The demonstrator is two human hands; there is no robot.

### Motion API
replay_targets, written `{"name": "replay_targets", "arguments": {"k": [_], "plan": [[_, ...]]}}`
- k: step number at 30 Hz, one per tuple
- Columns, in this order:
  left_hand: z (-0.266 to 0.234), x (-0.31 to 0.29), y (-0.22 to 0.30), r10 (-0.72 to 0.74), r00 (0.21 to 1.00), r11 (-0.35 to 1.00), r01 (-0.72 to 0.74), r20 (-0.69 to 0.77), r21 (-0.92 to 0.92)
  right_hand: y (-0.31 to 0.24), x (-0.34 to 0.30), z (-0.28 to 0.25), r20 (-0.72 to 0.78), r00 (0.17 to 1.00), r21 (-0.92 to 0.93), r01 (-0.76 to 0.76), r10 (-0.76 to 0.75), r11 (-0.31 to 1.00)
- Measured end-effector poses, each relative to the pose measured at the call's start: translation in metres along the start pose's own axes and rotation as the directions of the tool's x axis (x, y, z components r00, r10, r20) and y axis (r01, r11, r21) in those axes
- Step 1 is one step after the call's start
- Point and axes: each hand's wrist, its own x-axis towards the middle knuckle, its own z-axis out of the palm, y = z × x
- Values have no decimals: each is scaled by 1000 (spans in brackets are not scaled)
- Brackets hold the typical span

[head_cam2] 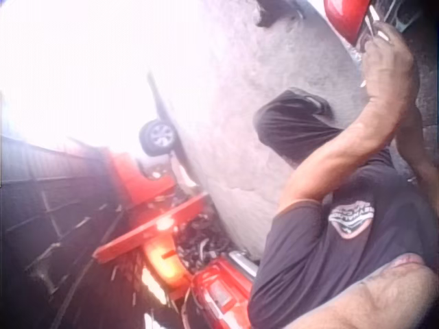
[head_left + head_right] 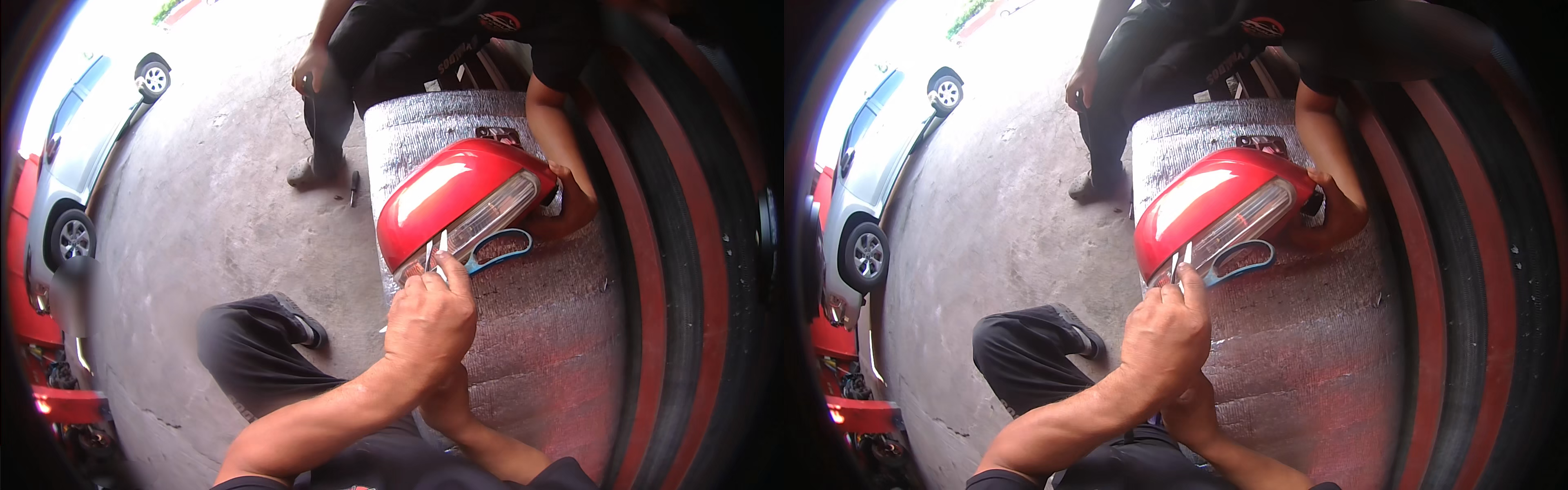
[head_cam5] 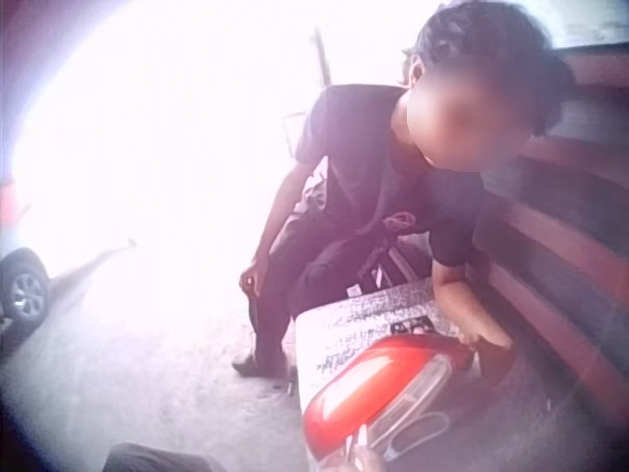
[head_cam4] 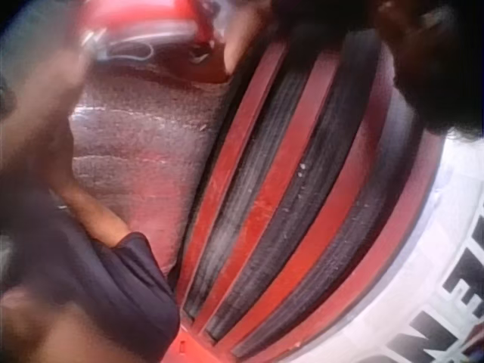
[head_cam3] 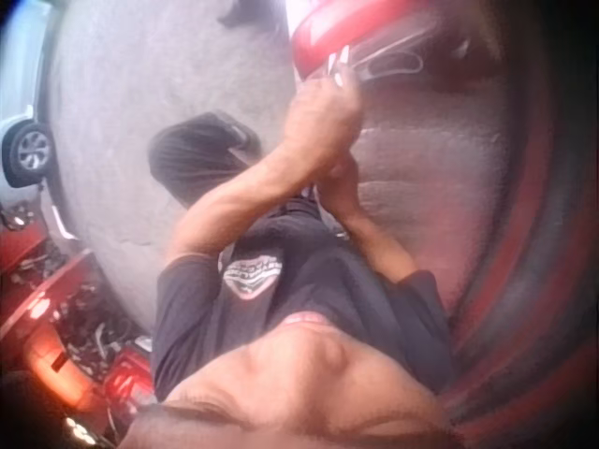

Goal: The person trims excess protective film from a red car side mirror using scissors and a screwdriver. They then walk to a tool drawer, retrieve a screwdriver, and return to the mirror to continue trimming and adjusting the film.

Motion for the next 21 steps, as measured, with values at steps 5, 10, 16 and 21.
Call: {"name": "replay_targets", "arguments": {"k": [5, 10, 16, 21], "plan": [[6, 1, 7, -44, 999, 999, 44, -30, -27, 25, 1, -1, 181, 983, -3, -32, 32, 999], [11, -1, 6, -74, 996, 996, 72, -48, -55, 37, -6, 1, 111, 993, -301, 81, -50, 950], [3, 2, 7, -77, 997, 994, 75, -19, -77, 3, -29, 16, 58, 997, -72, -49, 53, 996], [4, 0, 5, -66, 995, 995, 60, -72, -84, -22, -66, -20, 154, 894, 50, -432, 421, 900]]}}
